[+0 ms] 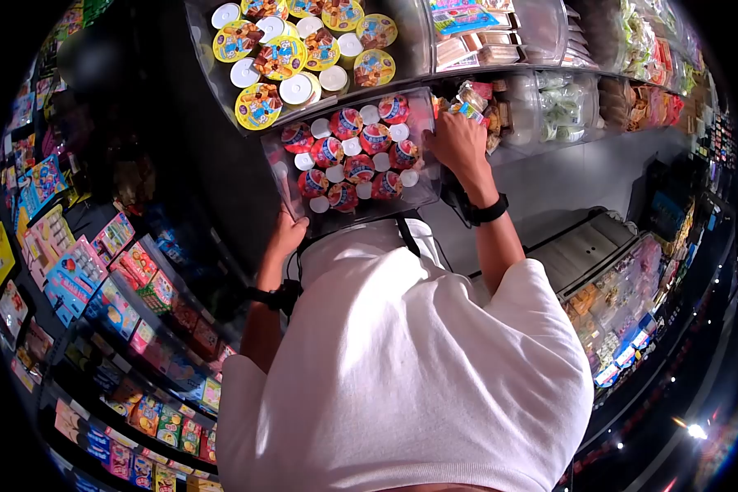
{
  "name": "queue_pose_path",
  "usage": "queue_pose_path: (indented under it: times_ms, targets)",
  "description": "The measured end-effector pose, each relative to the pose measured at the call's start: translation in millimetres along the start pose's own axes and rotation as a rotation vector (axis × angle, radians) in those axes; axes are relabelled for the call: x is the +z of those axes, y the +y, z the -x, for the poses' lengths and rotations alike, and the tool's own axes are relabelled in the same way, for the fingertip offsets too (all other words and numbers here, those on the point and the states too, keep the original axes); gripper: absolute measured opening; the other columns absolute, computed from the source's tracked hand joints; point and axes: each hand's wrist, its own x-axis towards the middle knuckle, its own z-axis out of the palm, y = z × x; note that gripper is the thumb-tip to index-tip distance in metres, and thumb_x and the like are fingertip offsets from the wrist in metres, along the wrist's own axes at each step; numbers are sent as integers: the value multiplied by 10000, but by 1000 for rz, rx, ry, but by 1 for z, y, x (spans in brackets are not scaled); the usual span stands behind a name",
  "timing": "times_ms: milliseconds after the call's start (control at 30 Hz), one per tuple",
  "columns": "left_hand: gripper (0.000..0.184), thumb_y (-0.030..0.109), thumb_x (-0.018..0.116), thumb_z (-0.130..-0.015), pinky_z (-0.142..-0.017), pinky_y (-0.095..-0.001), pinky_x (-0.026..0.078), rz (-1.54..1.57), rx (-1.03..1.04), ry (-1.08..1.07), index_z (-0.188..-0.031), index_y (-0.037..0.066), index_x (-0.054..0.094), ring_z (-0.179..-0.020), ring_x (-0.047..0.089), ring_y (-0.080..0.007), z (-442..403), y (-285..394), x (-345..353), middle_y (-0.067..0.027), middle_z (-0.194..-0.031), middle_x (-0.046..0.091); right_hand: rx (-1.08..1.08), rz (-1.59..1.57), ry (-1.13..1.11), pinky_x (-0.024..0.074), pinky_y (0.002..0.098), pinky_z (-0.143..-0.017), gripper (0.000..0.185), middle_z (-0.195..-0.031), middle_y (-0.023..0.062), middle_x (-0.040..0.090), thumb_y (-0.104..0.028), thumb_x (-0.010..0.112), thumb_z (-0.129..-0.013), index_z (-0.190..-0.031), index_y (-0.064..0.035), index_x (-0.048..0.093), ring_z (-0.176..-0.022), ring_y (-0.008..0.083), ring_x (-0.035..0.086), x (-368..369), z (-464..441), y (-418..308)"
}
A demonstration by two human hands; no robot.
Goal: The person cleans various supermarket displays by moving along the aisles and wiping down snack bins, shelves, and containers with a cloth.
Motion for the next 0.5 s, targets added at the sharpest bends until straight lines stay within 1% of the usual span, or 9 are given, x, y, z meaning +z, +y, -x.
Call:
queue_pose_path:
  times_ms: [100,167,200,233,300,367,433,467,500]
  targets:
    - [776,21,603,-779,-1056,-383,384,48,-6,-5,-1474,-22,261,-1273,498,-367,-6,-4,8,-270,-1355,498,-5,22,-73,547,446,-592,211,-767,179,693,-261,694,-747,-779,-54,712,-708,351,697,4,-14,9]
    - [796,13,600,-777,-1070,-381,368,77,-39,-15,-1489,-8,245,-1292,482,-338,-12,-5,11,-256,-1372,487,-4,38,-53,549,442,-592,204,-777,170,699,-258,682,-747,-774,-60,717,-711,341,700,7,-20,10]
    - [815,6,594,-776,-1081,-383,354,107,-45,-8,-1503,5,225,-1304,469,-333,-13,-5,13,-247,-1395,466,-21,37,-55,542,443,-593,266,-777,170,698,-319,710,-756,-799,-57,714,-709,346,695,10,-23,12]
    - [856,-13,582,-769,-977,-366,414,115,-105,-42,-1525,43,185,-1185,509,-299,-14,-8,10,-227,-1433,421,-36,34,-59,535,444,-595,332,-776,170,696,-379,737,-765,-825,-54,711,-706,350,691,16,-23,10]
    - [948,-49,559,-754,-768,-331,532,124,-228,-110,-1569,120,105,-946,589,-231,-13,5,5,-187,-1508,330,-60,54,-40,538,438,-598,323,-768,165,694,-376,735,-775,-824,-57,717,-706,340,694,21,-28,10]
    - [1083,-120,516,-776,-582,-262,488,172,-202,-79,-1554,391,-37,-761,529,-126,-11,27,12,-284,-1416,405,-57,51,-73,539,438,-603,325,-764,164,695,-376,733,-779,-819,-54,717,-707,336,694,28,-33,13]
    - [1078,-109,518,-775,-588,-265,495,191,-256,-84,-1555,391,-33,-829,557,-161,-15,19,12,-300,-1438,377,-32,29,-80,540,440,-607,332,-748,164,693,-381,726,-783,-809,-51,712,-705,345,691,28,-31,14]
    - [1024,-73,544,-749,-591,-278,515,165,-206,-60,-1578,282,59,-907,571,-173,-16,17,14,-147,-1551,266,-36,7,-49,540,445,-616,346,-742,170,687,-385,721,-784,-795,-40,702,-708,354,687,32,-27,15]
    - [1071,-97,518,-779,-599,-276,503,118,-238,-103,-1556,381,-44,-954,565,-202,-12,24,7,-308,-1422,396,-38,1,-121,540,453,-626,346,-757,177,685,-386,713,-790,-791,-41,695,-731,360,683,18,-17,17]
